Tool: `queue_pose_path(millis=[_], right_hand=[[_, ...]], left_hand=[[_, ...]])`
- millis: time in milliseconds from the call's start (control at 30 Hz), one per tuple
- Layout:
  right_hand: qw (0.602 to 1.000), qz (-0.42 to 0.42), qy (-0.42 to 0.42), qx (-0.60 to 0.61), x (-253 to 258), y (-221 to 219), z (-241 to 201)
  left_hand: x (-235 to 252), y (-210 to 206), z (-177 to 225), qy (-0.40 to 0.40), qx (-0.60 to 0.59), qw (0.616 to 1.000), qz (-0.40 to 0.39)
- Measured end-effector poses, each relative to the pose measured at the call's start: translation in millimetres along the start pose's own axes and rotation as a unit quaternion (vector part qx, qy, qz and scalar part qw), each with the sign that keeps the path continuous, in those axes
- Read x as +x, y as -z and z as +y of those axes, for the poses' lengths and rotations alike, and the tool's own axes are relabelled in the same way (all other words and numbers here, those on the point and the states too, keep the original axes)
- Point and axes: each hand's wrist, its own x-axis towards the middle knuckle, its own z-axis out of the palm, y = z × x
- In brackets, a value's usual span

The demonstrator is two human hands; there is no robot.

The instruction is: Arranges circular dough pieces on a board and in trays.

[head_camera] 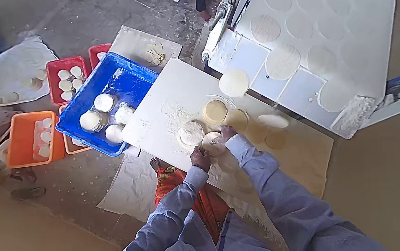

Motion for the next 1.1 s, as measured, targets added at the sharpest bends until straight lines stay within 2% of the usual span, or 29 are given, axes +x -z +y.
queue_pose_path(millis=[100,200,300,433,500,567,633,700,767,800,833,867,933,1000,1100], right_hand=[[0.999,-0.043,-0.009,0.004,9,0,5],[0.999,-0.036,0.016,-0.008,-2,1,2],[0.997,0.030,0.075,-0.005,-25,-1,2],[0.984,0.129,0.119,-0.025,-59,-4,-32],[0.964,0.187,0.188,-0.002,-66,-7,-62],[0.937,0.228,0.260,0.041,-65,-8,-105],[0.917,0.231,0.305,0.112,-56,-8,-157],[0.907,0.187,0.317,0.205,-38,-8,-214],[0.906,0.120,0.303,0.271,-8,-9,-266],[0.911,0.094,0.289,0.278,13,-10,-289],[0.919,0.073,0.274,0.274,36,-11,-309],[0.929,0.050,0.255,0.265,61,-13,-326],[0.946,-0.009,0.216,0.242,114,-19,-352],[0.956,-0.068,0.157,0.239,165,-30,-372],[0.967,-0.099,0.044,0.229,221,-57,-389]], left_hand=[[1,2,0,-0.012,0.005,1.000,-0.020],[-5,17,-2,-0.017,0.022,0.999,-0.039],[-13,42,-10,-0.020,0.014,0.999,-0.040],[-15,86,-36,-0.059,-0.136,0.989,-0.015],[-16,116,-46,-0.124,-0.248,0.960,0.019],[-12,151,-49,-0.197,-0.347,0.916,0.040],[-3,193,-48,-0.212,-0.415,0.884,0.014],[8,236,-42,-0.181,-0.502,0.845,-0.012],[23,277,-39,-0.160,-0.614,0.772,-0.001],[35,297,-42,-0.177,-0.643,0.745,-0.004],[47,318,-44,-0.189,-0.643,0.742,-0.001],[59,337,-45,-0.188,-0.627,0.756,0.004],[87,370,-45,-0.144,-0.548,0.823,0.048],[123,394,-40,-0.087,-0.431,0.892,0.102],[183,411,-44,-0.039,-0.232,0.966,0.106]])
